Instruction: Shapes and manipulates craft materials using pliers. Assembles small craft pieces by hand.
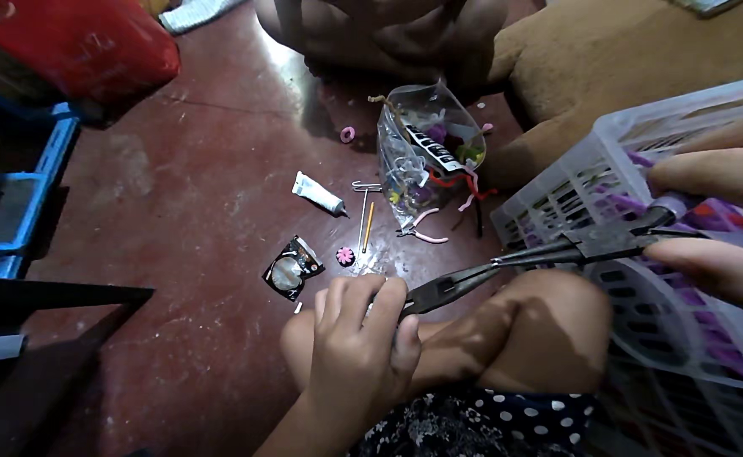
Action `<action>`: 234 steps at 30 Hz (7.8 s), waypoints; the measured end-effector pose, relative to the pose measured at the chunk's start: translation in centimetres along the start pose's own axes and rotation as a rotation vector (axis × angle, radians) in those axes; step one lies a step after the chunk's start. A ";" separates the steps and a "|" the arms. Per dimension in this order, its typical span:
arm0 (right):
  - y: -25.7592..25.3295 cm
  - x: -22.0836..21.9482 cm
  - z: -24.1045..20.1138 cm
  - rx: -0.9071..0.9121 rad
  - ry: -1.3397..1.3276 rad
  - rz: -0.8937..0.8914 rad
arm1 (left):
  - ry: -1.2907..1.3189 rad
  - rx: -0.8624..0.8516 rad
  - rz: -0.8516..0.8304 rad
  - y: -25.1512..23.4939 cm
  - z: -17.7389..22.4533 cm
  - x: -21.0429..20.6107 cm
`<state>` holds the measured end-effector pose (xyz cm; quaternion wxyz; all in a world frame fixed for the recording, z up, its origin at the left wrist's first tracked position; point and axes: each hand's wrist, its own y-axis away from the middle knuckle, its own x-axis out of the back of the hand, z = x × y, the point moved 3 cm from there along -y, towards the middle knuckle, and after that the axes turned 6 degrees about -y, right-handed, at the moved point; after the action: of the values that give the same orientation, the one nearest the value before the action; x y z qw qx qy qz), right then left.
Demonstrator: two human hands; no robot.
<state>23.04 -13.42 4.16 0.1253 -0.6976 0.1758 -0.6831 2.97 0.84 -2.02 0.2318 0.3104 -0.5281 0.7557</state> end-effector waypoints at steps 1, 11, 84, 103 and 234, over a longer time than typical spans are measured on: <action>0.0 -0.1 0.0 0.004 0.004 0.008 | -0.006 0.000 0.000 0.0 0.0 0.0; 0.2 0.1 -0.3 -0.022 0.016 0.021 | 0.076 0.028 -0.014 0.2 0.6 -0.2; 2.3 0.5 -1.8 -0.033 -0.086 -0.058 | -0.119 -0.170 0.047 0.1 -0.7 0.9; 1.1 -0.9 -1.1 -0.068 -0.248 -0.136 | -0.247 -0.212 0.037 -0.7 -1.7 -0.6; 2.1 -0.7 -2.0 -0.107 -0.064 0.043 | 0.046 0.005 -0.036 1.0 0.6 0.1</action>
<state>20.87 -14.84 2.70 0.1079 -0.7209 0.2231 -0.6472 2.37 -0.04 -2.44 0.2566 0.3030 -0.5152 0.7596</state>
